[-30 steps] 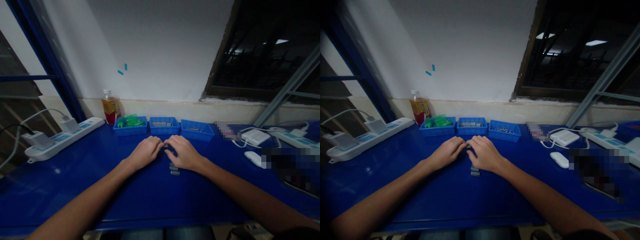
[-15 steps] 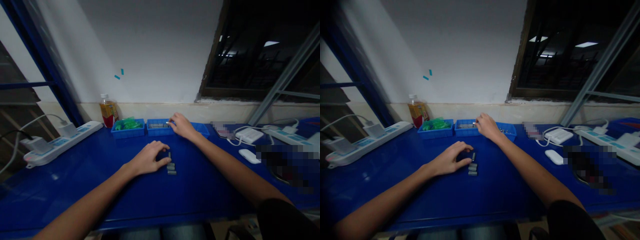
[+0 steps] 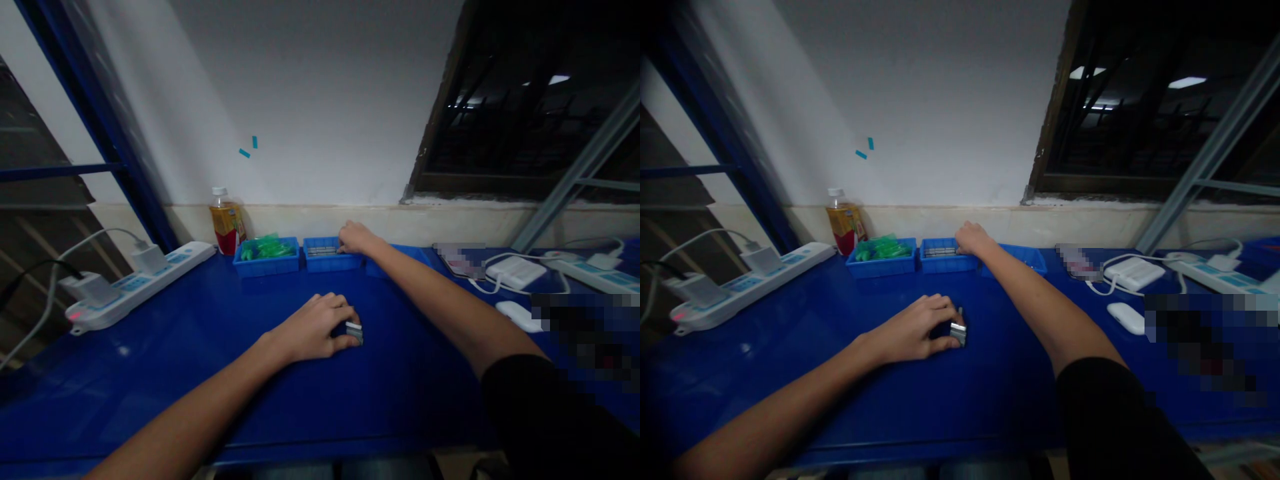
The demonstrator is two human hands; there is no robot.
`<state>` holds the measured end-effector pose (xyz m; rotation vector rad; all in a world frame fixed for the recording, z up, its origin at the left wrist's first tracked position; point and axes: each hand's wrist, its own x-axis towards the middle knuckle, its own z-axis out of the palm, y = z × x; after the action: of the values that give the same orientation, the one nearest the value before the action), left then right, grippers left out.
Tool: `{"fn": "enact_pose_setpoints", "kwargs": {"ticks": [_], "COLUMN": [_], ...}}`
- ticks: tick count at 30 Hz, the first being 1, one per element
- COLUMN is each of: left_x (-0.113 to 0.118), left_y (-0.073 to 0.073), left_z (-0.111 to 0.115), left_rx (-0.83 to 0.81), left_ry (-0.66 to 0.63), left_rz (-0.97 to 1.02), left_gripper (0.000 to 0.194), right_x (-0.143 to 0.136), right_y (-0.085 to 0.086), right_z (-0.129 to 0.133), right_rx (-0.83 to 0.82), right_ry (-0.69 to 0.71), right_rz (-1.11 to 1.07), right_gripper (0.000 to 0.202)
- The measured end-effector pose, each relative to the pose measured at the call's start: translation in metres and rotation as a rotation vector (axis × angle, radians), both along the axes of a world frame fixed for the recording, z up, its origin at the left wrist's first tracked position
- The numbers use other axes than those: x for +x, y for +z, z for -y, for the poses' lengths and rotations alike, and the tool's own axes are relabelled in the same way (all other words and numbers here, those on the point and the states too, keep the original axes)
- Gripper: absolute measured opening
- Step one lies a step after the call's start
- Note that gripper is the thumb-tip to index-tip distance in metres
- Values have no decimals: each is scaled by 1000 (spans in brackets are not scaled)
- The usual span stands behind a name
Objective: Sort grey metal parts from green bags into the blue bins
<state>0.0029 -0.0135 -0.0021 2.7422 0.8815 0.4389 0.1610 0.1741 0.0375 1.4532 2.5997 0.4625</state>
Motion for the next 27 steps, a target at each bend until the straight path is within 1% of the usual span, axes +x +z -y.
{"fn": "enact_pose_setpoints", "kwargs": {"ticks": [4, 8, 14, 17, 23, 27], "left_x": [0, 0, 2, 1, 1, 1], "left_y": [3, 2, 1, 2, 2, 1], "left_z": [0, -3, -4, -3, -3, -4], "left_rx": [-21, -27, -32, -36, -40, -38], "left_ry": [-4, 2, 9, 12, 15, 11], "left_rz": [-2, 8, -4, -9, -6, -5], "left_gripper": [24, 24, 24, 24, 26, 26], "right_x": [-2, -5, -6, -5, -10, -11], "right_y": [-2, -3, -3, -3, -4, -6], "right_z": [-1, -2, 4, 5, -1, -5], "right_rx": [-30, -51, 26, 35, 3, -17], "right_ry": [-28, -29, -26, -42, -53, -47], "right_rz": [24, 32, 9, 7, 15, -6], "right_gripper": [30, 31, 30, 31, 35, 32]}}
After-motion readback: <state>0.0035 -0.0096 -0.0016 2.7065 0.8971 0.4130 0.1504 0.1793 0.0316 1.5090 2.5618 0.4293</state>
